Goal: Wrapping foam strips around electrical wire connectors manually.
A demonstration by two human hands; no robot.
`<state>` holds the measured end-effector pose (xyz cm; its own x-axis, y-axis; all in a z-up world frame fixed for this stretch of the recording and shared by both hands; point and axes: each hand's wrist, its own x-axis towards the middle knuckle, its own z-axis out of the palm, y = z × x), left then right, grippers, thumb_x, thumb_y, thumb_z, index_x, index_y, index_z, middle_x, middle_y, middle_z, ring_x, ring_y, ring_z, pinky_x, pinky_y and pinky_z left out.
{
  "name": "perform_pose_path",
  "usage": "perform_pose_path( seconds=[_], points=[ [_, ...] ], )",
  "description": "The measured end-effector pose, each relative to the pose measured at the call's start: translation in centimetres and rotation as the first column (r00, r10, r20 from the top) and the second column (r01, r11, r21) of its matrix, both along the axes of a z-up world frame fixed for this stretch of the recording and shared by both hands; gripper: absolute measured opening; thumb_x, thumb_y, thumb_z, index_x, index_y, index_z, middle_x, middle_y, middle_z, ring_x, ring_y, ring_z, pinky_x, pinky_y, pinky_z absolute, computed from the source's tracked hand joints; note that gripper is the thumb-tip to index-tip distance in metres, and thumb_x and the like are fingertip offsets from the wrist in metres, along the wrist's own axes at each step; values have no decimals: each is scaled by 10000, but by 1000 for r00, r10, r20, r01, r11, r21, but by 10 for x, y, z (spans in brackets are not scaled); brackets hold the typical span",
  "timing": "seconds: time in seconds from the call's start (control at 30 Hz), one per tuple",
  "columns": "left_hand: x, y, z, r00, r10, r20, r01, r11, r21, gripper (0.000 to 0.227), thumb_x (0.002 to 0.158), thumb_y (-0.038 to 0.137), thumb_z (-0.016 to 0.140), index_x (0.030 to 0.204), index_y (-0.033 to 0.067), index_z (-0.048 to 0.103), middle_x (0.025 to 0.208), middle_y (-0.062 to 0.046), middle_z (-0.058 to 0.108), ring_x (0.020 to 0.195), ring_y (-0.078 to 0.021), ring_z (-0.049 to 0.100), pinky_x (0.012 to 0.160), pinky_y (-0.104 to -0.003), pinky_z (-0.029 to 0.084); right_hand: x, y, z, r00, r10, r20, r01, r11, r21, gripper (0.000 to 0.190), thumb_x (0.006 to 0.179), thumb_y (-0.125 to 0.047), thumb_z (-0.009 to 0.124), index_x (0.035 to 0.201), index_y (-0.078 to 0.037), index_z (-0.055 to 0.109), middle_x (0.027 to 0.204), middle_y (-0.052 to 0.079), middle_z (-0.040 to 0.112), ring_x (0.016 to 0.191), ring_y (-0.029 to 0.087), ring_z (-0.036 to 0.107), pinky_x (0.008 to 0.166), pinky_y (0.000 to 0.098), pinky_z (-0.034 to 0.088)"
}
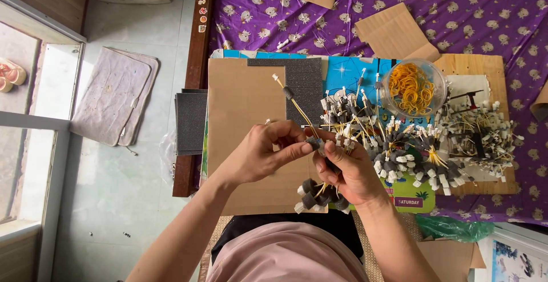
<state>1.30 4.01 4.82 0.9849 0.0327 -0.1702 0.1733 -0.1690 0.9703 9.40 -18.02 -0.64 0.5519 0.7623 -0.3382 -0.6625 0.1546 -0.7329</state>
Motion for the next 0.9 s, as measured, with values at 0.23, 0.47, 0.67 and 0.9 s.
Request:
perform_pose_path(
  seconds=[0.23,0.47,0.67,0.9],
  points=[
    [3,-2,-3,995,6,96,-8,1000,25,307,951,344,743,923,39,721,678,-1,591,615,-77,484,534,-281,424,0,3,10,1000,4,9,-4,1000,21,496,1008,-327,648,1409,-38,623,744,24,588,539,67,412,480,224,325],
    [5,-1,13,993,32,-116,-42,996,-78,281,913,336,733,874,61,686,597,33,506,523,-57,443,442,-289,369,2,4,9,1000,3,17,-3,999,42,473,1029,-316,639,1401,-24,627,753,32,592,557,75,424,486,229,325],
    [5,-4,-5,997,54,54,-51,997,-49,313,928,353,758,856,55,693,637,39,550,604,-48,456,513,-273,386,3,6,5,1000,-11,14,11,999,35,454,1010,-308,648,1378,-43,639,767,44,615,573,76,459,466,225,327],
    [9,-6,-6,995,60,74,-62,998,24,328,920,364,765,851,51,696,636,20,569,600,-63,475,520,-278,409,5,5,9,998,4,58,-5,1000,6,455,998,-290,668,1382,-47,643,776,44,620,616,79,499,455,209,327]
  ],
)
